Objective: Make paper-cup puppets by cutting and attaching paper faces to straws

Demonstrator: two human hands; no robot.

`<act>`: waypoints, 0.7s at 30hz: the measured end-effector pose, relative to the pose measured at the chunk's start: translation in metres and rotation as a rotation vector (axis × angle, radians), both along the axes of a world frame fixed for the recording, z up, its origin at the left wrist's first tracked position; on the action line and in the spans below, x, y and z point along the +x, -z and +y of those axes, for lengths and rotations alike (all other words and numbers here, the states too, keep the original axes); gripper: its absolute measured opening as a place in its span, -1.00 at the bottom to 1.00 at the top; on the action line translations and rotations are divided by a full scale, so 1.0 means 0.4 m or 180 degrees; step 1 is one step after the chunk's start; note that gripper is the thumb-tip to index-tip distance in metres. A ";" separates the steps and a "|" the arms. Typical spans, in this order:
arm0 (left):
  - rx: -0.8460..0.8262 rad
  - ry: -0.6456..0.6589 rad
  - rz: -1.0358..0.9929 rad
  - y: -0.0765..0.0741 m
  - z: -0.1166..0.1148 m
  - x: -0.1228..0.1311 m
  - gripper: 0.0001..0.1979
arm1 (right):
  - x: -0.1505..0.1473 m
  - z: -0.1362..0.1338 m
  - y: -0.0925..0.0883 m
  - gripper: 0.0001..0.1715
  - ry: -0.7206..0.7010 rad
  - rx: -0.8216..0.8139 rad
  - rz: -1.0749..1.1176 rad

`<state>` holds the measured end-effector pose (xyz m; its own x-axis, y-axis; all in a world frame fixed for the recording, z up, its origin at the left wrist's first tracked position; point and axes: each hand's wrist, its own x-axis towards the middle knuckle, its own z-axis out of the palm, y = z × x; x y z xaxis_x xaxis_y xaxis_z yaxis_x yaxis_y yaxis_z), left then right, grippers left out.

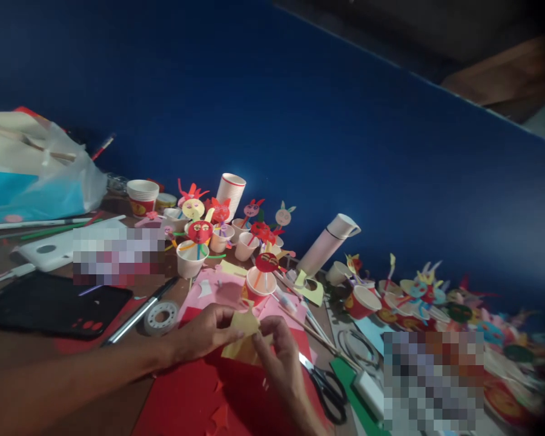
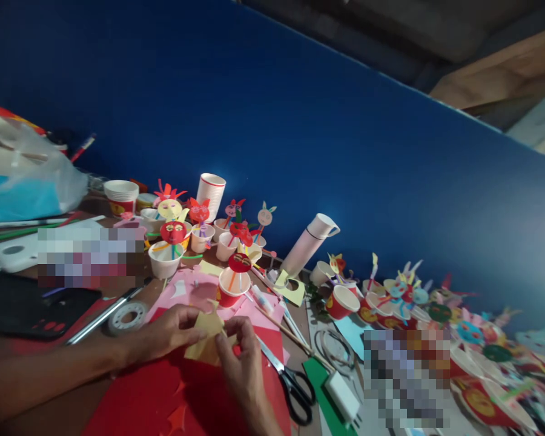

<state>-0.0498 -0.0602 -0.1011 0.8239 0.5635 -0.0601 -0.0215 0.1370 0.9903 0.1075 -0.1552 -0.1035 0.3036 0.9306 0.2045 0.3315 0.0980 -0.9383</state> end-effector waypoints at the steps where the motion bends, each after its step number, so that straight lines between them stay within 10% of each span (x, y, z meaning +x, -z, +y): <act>1: 0.0014 -0.0062 0.0077 0.000 0.001 0.001 -0.62 | 0.001 0.002 0.000 -0.76 -0.0064 0.0028 0.0231; 9: 0.0200 -0.0220 0.0336 -0.010 0.008 -0.003 -0.76 | 0.011 0.012 0.003 -0.70 -0.0110 -0.0041 0.1103; 21: -0.0470 0.0044 0.0189 0.012 0.020 -0.003 -0.66 | 0.077 0.010 -0.010 -0.67 0.0690 0.0161 -0.0106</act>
<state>-0.0510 -0.0524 -0.1059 0.8240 0.5336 -0.1903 0.0394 0.2812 0.9589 0.1383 -0.1514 -0.0996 0.4878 0.8325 0.2625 0.3806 0.0678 -0.9223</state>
